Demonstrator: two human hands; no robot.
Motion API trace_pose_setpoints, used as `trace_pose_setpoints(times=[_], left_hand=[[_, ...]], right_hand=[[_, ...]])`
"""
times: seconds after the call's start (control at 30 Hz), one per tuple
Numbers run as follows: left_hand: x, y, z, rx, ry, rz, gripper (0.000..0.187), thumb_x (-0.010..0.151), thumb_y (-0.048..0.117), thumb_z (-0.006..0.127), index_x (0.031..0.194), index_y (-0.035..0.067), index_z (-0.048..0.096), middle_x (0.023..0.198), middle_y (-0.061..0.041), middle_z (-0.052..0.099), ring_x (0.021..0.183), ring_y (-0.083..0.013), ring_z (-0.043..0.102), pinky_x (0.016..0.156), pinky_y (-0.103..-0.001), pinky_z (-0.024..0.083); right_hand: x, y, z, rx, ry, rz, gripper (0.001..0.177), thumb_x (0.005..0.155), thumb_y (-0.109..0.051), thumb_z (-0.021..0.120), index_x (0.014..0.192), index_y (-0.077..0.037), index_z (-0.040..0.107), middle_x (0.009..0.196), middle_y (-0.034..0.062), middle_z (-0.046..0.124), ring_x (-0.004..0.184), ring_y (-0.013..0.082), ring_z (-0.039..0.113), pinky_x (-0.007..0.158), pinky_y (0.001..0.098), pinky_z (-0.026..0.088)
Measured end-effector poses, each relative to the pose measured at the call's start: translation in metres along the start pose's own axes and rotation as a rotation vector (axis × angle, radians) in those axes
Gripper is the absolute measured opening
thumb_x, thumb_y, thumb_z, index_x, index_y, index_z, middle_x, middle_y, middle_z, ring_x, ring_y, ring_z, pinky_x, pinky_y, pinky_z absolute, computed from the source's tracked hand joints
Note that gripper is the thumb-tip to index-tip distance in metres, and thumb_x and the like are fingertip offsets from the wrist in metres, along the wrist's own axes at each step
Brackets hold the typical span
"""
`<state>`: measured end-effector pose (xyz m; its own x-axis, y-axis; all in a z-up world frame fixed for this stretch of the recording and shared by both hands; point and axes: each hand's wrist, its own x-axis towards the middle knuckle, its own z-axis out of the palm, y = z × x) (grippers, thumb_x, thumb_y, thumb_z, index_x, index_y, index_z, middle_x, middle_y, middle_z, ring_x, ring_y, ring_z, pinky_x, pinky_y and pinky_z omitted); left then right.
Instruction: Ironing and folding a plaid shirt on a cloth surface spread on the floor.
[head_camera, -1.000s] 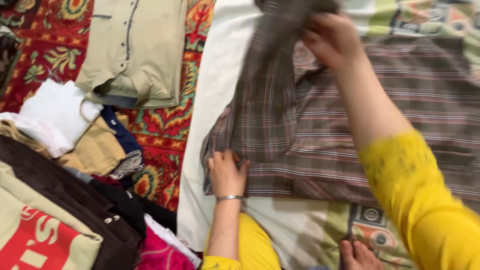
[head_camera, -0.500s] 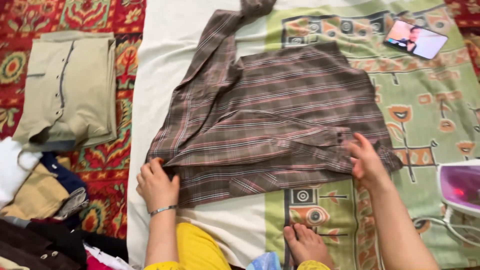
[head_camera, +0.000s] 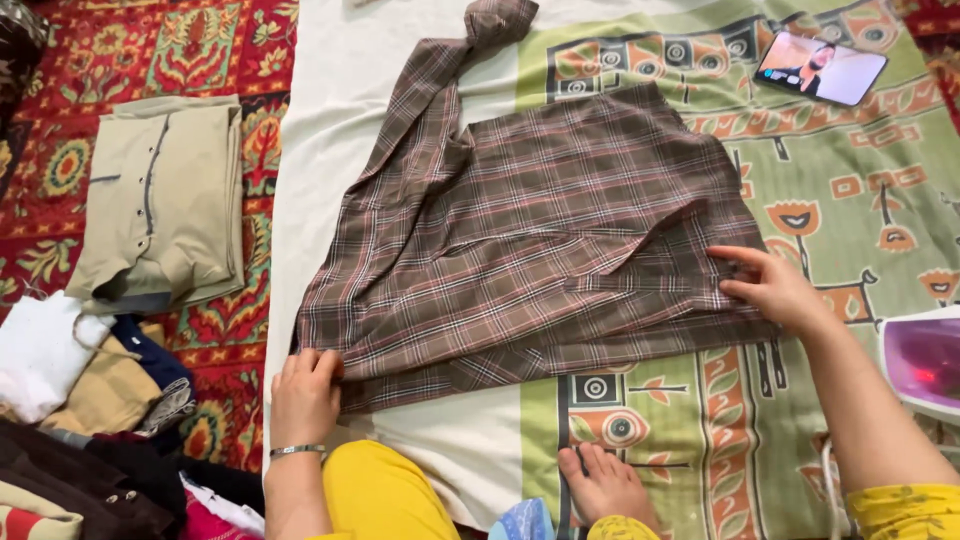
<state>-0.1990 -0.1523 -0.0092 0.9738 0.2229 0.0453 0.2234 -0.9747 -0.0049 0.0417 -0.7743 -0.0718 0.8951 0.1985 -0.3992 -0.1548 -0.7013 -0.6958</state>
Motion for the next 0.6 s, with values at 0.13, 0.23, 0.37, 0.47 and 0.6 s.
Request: trace_pose_setpoints(times=[0.13, 0.23, 0.37, 0.47, 0.6], left_hand=[[-0.005, 0.001, -0.007, -0.091, -0.026, 0.047, 0.034, 0.072, 0.008, 0.076, 0.103, 0.015, 0.064, 0.103, -0.006, 0.062, 0.107, -0.0299, 0.059, 0.089, -0.046, 0.048], [-0.003, 0.002, -0.013, -0.136, 0.091, 0.095, 0.047, 0.062, 0.004, 0.077, 0.106, 0.014, 0.066, 0.107, -0.008, 0.063, 0.107, -0.0332, 0.059, 0.088, -0.047, 0.049], [-0.006, -0.011, 0.007, -0.223, 0.099, 0.097, 0.044, 0.073, 0.005, 0.075, 0.115, 0.012, 0.063, 0.106, -0.007, 0.068, 0.100, -0.0308, 0.067, 0.086, -0.042, 0.054], [-0.012, -0.017, 0.011, -0.256, 0.123, 0.045, 0.037, 0.081, 0.010, 0.074, 0.116, 0.012, 0.063, 0.104, -0.007, 0.073, 0.093, -0.0298, 0.070, 0.080, -0.041, 0.056], [-0.012, -0.009, -0.010, -0.282, 0.073, -0.020, 0.024, 0.090, 0.018, 0.072, 0.112, 0.013, 0.065, 0.099, -0.006, 0.076, 0.092, -0.0285, 0.071, 0.078, -0.041, 0.055]], right_hand=[[-0.011, 0.014, 0.015, 0.395, -0.007, 0.011, 0.062, 0.090, -0.002, 0.069, 0.149, -0.016, 0.062, 0.093, 0.0000, 0.066, 0.080, 0.0086, 0.057, 0.067, 0.0285, 0.049], [-0.015, 0.010, 0.024, 0.657, 0.024, 0.060, 0.060, 0.088, -0.006, 0.066, 0.147, -0.014, 0.060, 0.099, -0.0035, 0.070, 0.084, 0.0065, 0.064, 0.072, 0.0253, 0.055], [-0.022, 0.007, 0.024, 0.562, 0.071, 0.074, 0.066, 0.086, -0.009, 0.075, 0.149, -0.016, 0.058, 0.097, 0.0021, 0.069, 0.080, 0.0102, 0.064, 0.068, 0.0269, 0.055], [-0.025, 0.008, 0.014, 0.628, 0.133, 0.013, 0.065, 0.086, -0.009, 0.076, 0.149, -0.014, 0.061, 0.105, 0.0016, 0.070, 0.082, 0.0088, 0.063, 0.068, 0.0239, 0.053], [-0.026, 0.000, 0.004, 0.583, 0.192, -0.124, 0.058, 0.087, -0.012, 0.078, 0.144, -0.012, 0.065, 0.140, -0.0096, 0.058, 0.091, 0.0079, 0.065, 0.074, 0.0243, 0.054]])
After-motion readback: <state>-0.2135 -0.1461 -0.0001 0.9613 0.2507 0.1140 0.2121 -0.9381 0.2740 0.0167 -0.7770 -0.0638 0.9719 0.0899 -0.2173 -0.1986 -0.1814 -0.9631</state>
